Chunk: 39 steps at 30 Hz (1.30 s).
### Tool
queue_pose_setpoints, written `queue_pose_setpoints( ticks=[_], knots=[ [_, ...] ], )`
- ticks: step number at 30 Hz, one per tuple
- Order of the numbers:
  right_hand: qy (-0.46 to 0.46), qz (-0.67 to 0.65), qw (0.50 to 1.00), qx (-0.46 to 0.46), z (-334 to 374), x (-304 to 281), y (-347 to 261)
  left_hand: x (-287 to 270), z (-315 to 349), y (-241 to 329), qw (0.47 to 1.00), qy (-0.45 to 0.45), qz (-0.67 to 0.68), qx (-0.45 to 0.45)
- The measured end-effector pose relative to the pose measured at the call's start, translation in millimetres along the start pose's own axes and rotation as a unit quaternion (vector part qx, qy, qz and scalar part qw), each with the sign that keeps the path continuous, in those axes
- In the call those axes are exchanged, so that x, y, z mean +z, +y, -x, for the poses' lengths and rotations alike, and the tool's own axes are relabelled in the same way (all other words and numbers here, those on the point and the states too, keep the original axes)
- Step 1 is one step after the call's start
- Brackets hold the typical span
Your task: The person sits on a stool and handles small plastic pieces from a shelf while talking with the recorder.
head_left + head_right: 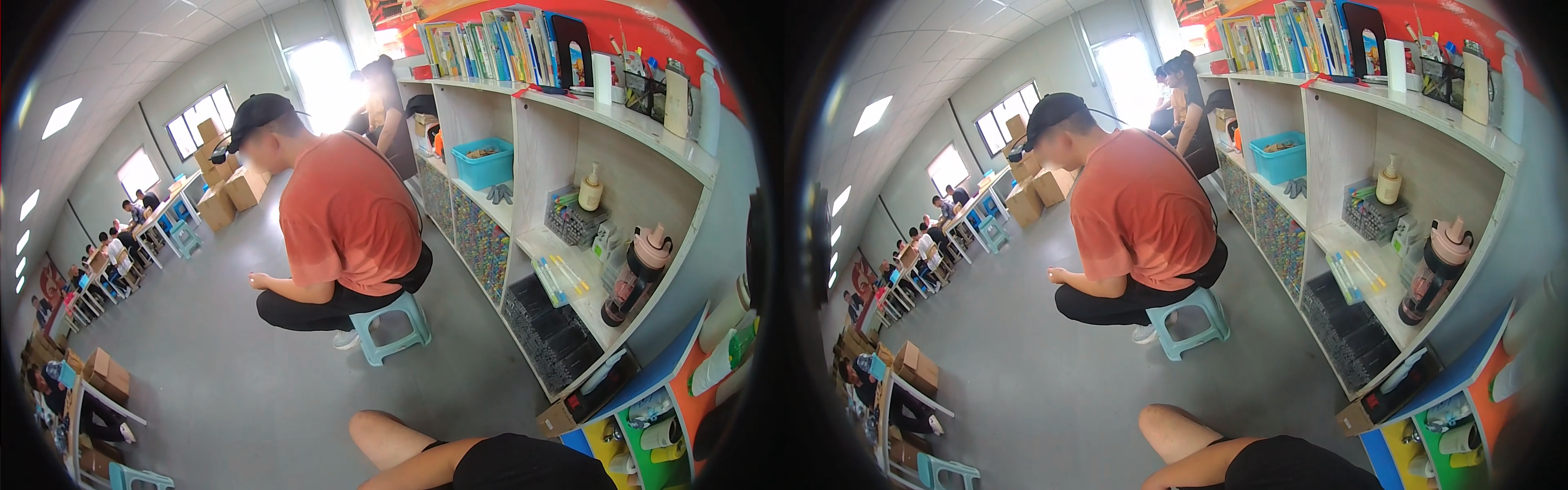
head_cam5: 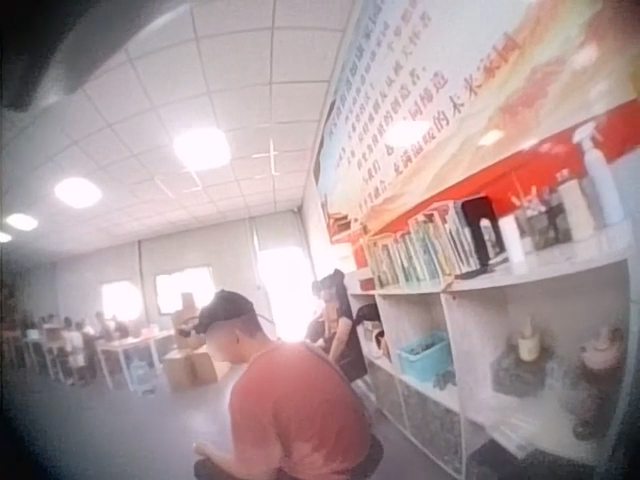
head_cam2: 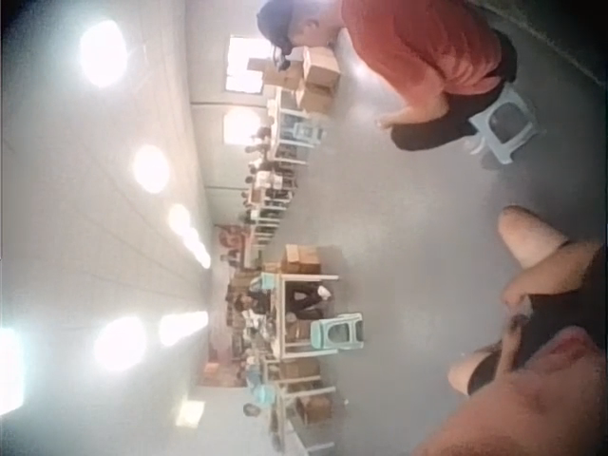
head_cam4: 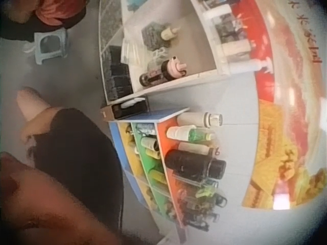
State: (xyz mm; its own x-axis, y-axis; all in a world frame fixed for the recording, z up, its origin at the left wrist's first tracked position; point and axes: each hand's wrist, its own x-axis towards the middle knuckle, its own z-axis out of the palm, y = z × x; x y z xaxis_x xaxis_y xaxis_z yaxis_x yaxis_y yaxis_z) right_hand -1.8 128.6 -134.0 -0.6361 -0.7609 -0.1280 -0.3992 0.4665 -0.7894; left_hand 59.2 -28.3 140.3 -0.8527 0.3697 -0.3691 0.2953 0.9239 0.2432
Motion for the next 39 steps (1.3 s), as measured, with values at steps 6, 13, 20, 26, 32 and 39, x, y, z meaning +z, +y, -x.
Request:
queue_pose_setpoints(
  ticks=[6,13,20,26,32,39],
  knots=[
    [0.001,0.016,1.000,-0.012,-3.6,8.8,6.7,-6.8,18.8,-13.5,1.000,0.010,-0.010,-0.021],
    [-0.009,0.012,1.000,0.004,3.4,3.3,2.7,-10.1,29.8,-30.0,0.999,0.011,-0.014,-0.031],
    [0.054,0.108,0.992,-0.023,-14.9,45.7,54.8,-13.4,43.2,-42.9,0.999,0.009,-0.021,-0.042],
    [-0.016,0.102,0.993,-0.062,-5.5,27.4,35.1,-6.5,56.6,-65.4,0.998,0.000,-0.024,-0.062],
    [-0.026,0.104,0.992,-0.069,-8.1,42.1,63.0,-12.6,70.2,-72.3,0.991,-0.094,-0.070,-0.067],
    [-0.058,0.066,0.992,0.090,32.0,8.3,2.4,-43.8,50.9,-10.7,0.988,-0.052,0.054,-0.137]
  ],
)
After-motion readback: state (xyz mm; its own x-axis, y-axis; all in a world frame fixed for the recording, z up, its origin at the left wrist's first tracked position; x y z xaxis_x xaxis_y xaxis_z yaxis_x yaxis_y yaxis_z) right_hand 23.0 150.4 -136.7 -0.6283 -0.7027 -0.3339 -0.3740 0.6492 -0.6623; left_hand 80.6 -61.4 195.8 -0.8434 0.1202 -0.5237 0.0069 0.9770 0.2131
